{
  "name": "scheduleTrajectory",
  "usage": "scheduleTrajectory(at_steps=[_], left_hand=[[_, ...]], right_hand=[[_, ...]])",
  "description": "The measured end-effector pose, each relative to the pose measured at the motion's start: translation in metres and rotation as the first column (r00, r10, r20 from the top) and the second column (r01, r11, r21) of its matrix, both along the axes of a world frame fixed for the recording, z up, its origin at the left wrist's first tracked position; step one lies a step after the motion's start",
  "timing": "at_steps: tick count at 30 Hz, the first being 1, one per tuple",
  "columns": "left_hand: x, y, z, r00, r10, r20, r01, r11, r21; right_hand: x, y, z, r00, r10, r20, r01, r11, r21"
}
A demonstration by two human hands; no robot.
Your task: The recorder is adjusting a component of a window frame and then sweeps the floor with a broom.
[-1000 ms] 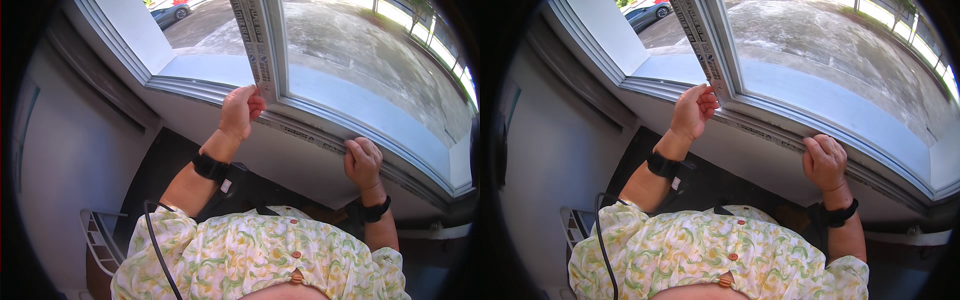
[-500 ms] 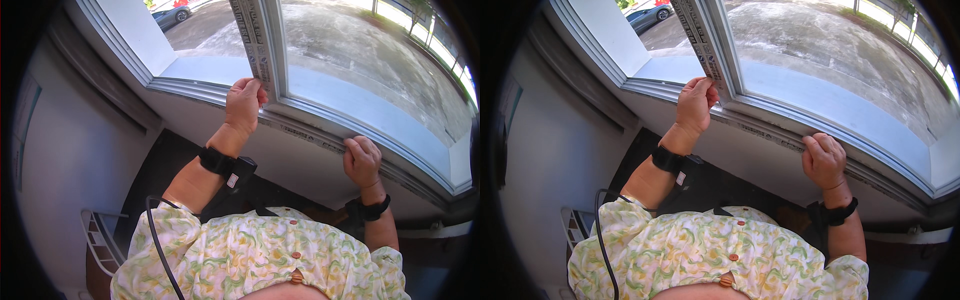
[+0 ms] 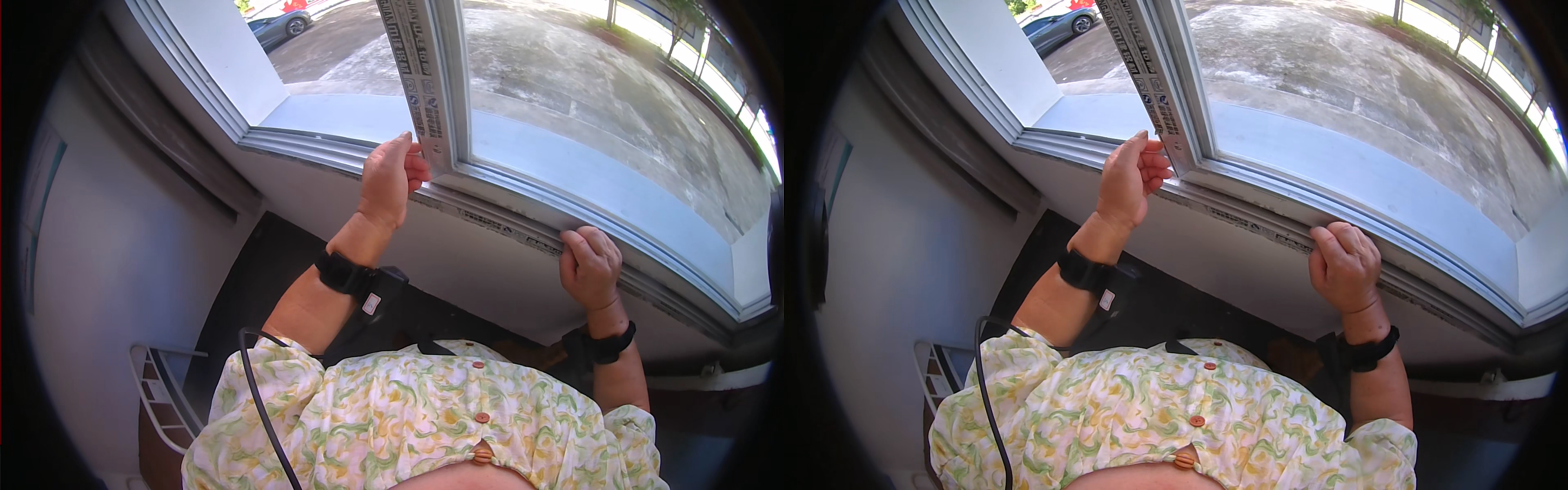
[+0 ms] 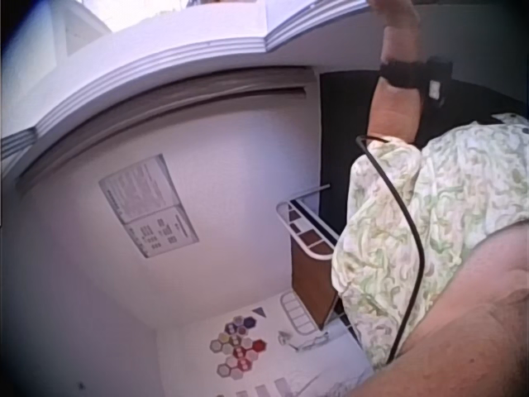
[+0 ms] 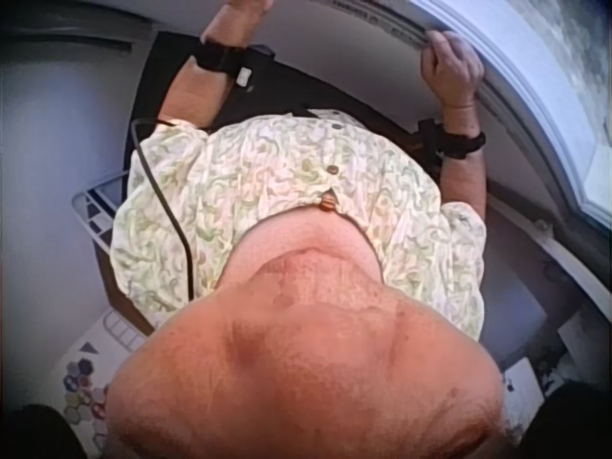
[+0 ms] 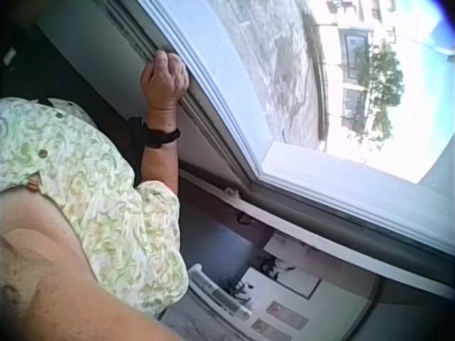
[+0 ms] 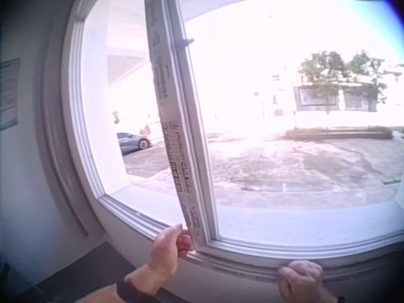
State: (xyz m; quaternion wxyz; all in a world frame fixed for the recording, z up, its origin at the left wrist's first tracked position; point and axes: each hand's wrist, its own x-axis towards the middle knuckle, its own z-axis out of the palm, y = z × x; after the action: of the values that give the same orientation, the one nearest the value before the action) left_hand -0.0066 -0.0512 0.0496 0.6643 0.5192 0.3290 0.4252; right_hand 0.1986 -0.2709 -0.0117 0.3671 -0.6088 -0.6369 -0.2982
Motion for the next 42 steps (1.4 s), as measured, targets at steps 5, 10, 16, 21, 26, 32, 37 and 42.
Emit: scheduleTrajectory(at_steps=[5,10,16,21,26,32,37,42], left_hand=[[0.012,-0.003,0.017,0.998,-0.016,-0.063,0.018,0.999,0.036],[0.015,0.000,0.011,0.999,0.006,-0.040,-0.003,0.998,0.069],[0.016,-0.001,0.001,0.994,0.010,0.110,-0.026,0.989,0.146],[0.012,0.003,-0.006,0.985,-0.059,0.160,0.025,0.978,0.207],[0.003,0.002,-0.004,0.999,-0.050,-0.002,0.049,0.972,0.228],[0.002,0.001,0.008,0.993,-0.081,-0.081,0.091,0.989,0.120],[0.014,-0.006,0.020,0.986,-0.026,-0.166,0.049,0.990,0.132],[0.013,-0.002,0.011,0.991,0.001,-0.136,0.023,0.985,0.174]], right_hand=[[0.000,0.000,-0.001,1.000,0.004,-0.006,-0.004,1.000,-0.006],[0.000,-0.001,-0.001,1.000,-0.002,-0.002,0.002,1.000,0.004],[0.001,0.000,-0.002,1.000,0.008,0.000,-0.008,1.000,0.006],[0.002,-0.001,-0.003,1.000,-0.010,0.000,0.010,1.000,-0.006],[0.001,0.000,-0.002,1.000,-0.014,0.016,0.014,1.000,0.005],[0.000,-0.001,-0.001,1.000,-0.016,0.007,0.016,1.000,-0.007],[0.000,-0.002,-0.001,1.000,0.003,-0.012,-0.003,1.000,-0.003],[-0.001,-0.001,-0.001,1.000,0.009,-0.015,-0.009,1.000,-0.004]])
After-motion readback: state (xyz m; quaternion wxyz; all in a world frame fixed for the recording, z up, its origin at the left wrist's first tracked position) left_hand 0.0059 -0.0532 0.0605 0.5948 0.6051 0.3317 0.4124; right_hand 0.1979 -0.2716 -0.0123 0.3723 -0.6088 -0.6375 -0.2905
